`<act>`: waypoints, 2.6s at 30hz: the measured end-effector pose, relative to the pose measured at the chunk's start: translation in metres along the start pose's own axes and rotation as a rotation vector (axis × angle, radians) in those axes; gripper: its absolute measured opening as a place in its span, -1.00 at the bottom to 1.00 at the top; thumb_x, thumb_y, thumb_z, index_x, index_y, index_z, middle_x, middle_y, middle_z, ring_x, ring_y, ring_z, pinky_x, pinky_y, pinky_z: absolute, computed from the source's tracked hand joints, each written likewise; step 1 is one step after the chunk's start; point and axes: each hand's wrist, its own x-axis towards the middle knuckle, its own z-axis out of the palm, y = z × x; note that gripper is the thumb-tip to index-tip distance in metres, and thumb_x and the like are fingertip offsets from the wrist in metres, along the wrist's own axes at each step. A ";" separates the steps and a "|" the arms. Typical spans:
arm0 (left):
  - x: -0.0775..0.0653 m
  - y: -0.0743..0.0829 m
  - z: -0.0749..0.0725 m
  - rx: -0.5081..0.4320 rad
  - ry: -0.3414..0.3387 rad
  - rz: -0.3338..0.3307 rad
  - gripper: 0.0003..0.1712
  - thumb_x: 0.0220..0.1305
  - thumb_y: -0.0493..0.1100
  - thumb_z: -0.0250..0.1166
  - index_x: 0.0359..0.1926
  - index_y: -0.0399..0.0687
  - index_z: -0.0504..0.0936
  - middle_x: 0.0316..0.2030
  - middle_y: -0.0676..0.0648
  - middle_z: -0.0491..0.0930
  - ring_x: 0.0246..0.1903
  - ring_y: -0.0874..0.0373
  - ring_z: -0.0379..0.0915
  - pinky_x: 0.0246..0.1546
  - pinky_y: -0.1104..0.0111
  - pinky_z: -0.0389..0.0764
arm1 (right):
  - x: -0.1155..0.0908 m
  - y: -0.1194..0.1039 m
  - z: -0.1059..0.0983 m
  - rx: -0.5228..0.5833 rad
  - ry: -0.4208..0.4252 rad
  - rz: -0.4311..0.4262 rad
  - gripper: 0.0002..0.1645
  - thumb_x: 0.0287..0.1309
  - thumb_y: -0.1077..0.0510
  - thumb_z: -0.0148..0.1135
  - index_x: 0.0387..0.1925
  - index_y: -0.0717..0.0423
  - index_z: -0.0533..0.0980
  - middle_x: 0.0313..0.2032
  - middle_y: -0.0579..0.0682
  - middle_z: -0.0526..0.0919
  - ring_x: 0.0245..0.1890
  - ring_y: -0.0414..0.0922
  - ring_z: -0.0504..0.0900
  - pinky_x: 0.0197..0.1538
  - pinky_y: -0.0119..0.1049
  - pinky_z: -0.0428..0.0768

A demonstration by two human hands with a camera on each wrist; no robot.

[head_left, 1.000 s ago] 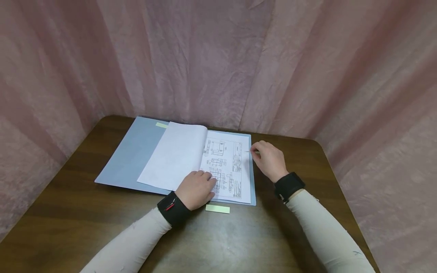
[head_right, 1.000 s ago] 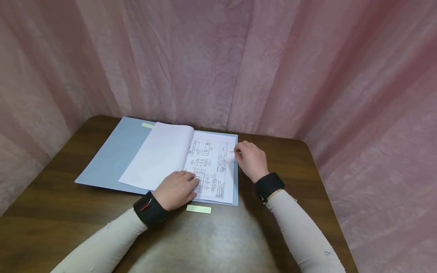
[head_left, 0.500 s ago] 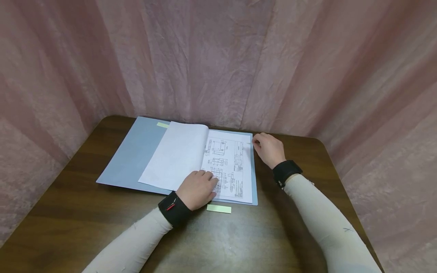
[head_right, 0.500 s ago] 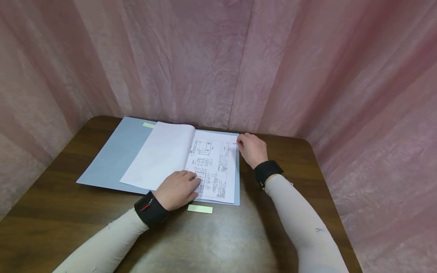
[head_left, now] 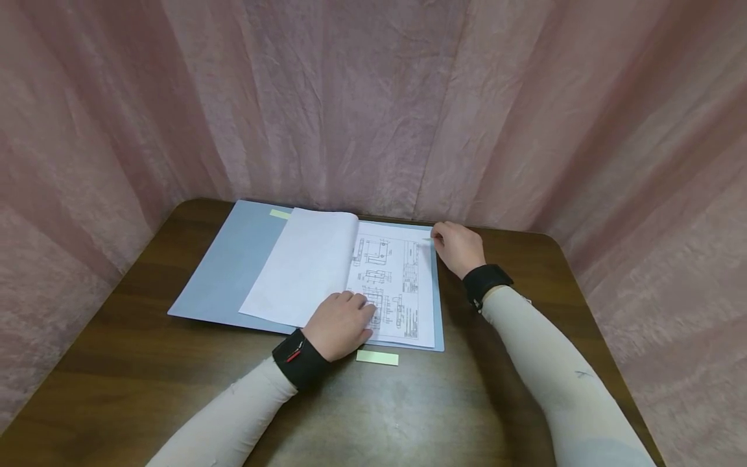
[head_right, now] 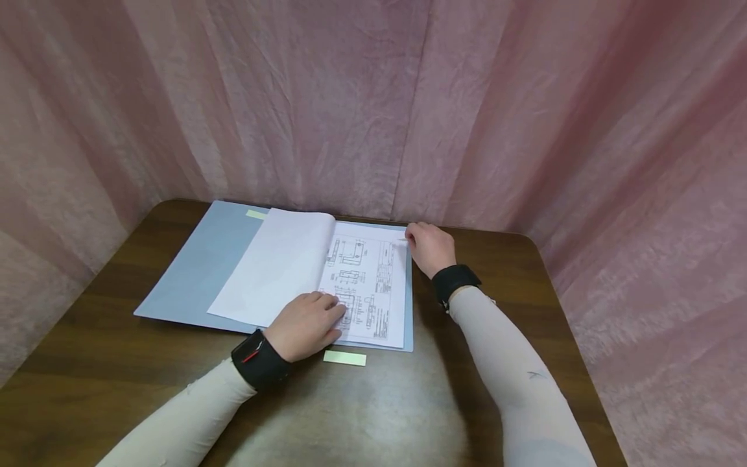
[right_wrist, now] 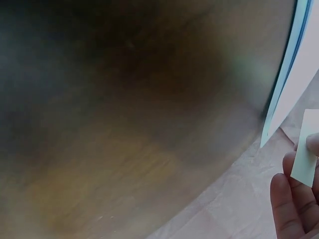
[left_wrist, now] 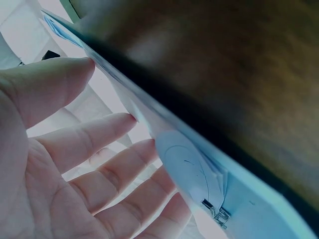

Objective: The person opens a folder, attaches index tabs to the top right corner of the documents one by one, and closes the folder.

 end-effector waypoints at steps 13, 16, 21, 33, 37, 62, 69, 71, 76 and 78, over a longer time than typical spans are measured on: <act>0.001 0.000 -0.001 0.009 -0.028 -0.011 -0.45 0.22 0.16 0.36 0.14 -0.01 0.64 -0.02 -0.09 0.60 -0.06 -0.01 0.47 0.07 0.12 0.45 | 0.023 0.006 0.014 -0.058 -0.050 0.017 -0.93 0.23 0.16 0.31 -0.23 -0.02 0.64 -0.28 -0.07 0.63 -0.33 -0.06 0.54 -0.31 -0.13 0.51; 0.001 0.001 -0.002 0.010 -0.031 -0.011 -0.44 0.22 0.16 0.36 0.14 -0.01 0.64 -0.02 -0.10 0.60 -0.06 -0.01 0.47 0.08 0.12 0.45 | 0.026 0.007 0.018 -0.058 -0.068 0.005 -0.95 0.25 0.15 0.30 -0.24 -0.03 0.64 -0.28 -0.08 0.63 -0.33 -0.07 0.52 -0.31 -0.15 0.50; 0.002 0.001 -0.001 0.016 -0.037 -0.011 -0.43 0.21 0.17 0.36 0.16 -0.01 0.63 -0.02 -0.09 0.60 -0.09 0.00 0.44 0.08 0.13 0.44 | 0.026 0.009 0.023 -0.062 -0.088 -0.043 -0.95 0.26 0.14 0.29 -0.24 -0.04 0.63 -0.29 -0.09 0.62 -0.33 -0.08 0.51 -0.29 -0.17 0.49; 0.002 0.001 0.001 0.016 -0.032 -0.012 -0.43 0.22 0.16 0.36 0.16 -0.01 0.63 -0.01 -0.10 0.60 -0.08 0.00 0.46 0.08 0.13 0.45 | 0.023 0.012 0.023 -0.099 -0.147 -0.078 -0.94 0.27 0.17 0.28 -0.28 -0.04 0.65 -0.32 -0.11 0.64 -0.37 -0.12 0.53 -0.27 -0.21 0.50; 0.002 0.001 0.001 0.017 -0.026 -0.009 -0.44 0.21 0.15 0.37 0.14 -0.02 0.64 -0.03 -0.10 0.61 -0.10 0.01 0.46 0.06 0.13 0.46 | 0.022 0.015 0.023 -0.097 -0.156 -0.086 -0.92 0.25 0.19 0.30 -0.26 -0.04 0.67 -0.28 -0.10 0.66 -0.33 -0.12 0.56 -0.23 -0.20 0.52; 0.002 0.001 -0.002 0.017 -0.037 -0.012 -0.43 0.22 0.17 0.35 0.16 -0.02 0.64 -0.02 -0.09 0.61 -0.10 0.01 0.46 0.06 0.14 0.46 | 0.019 0.018 0.023 -0.085 -0.149 -0.113 -0.89 0.24 0.19 0.32 -0.24 -0.06 0.71 -0.20 -0.12 0.69 -0.26 -0.13 0.62 -0.17 -0.20 0.54; 0.002 0.001 -0.001 0.025 -0.030 -0.007 -0.42 0.22 0.18 0.36 0.16 -0.02 0.63 -0.04 -0.09 0.61 -0.12 0.01 0.45 0.03 0.15 0.47 | 0.017 0.016 0.021 -0.086 -0.156 -0.109 -0.84 0.24 0.18 0.32 -0.19 -0.05 0.74 -0.18 -0.11 0.70 -0.23 -0.12 0.64 -0.16 -0.20 0.55; 0.001 0.001 0.000 0.029 -0.028 -0.006 -0.43 0.23 0.18 0.35 0.16 -0.02 0.63 -0.05 -0.09 0.61 -0.13 0.02 0.44 0.03 0.15 0.47 | 0.016 0.016 0.021 -0.090 -0.160 -0.107 -0.84 0.23 0.18 0.32 -0.18 -0.06 0.74 -0.17 -0.11 0.70 -0.22 -0.12 0.64 -0.15 -0.20 0.55; -0.001 0.000 -0.002 0.026 -0.025 -0.006 -0.43 0.22 0.17 0.36 0.15 -0.03 0.63 -0.05 -0.09 0.61 -0.14 0.01 0.44 0.02 0.15 0.47 | 0.016 0.016 0.024 -0.105 -0.174 -0.115 -0.82 0.24 0.15 0.31 -0.15 -0.07 0.74 -0.14 -0.12 0.69 -0.18 -0.13 0.63 -0.12 -0.22 0.55; 0.000 0.000 -0.004 0.024 -0.031 -0.004 -0.42 0.22 0.17 0.36 0.15 -0.03 0.63 -0.05 -0.10 0.61 -0.15 0.01 0.45 0.02 0.15 0.47 | 0.016 0.017 0.025 -0.107 -0.172 -0.119 -0.82 0.25 0.14 0.31 -0.15 -0.07 0.73 -0.13 -0.12 0.69 -0.17 -0.14 0.63 -0.11 -0.22 0.55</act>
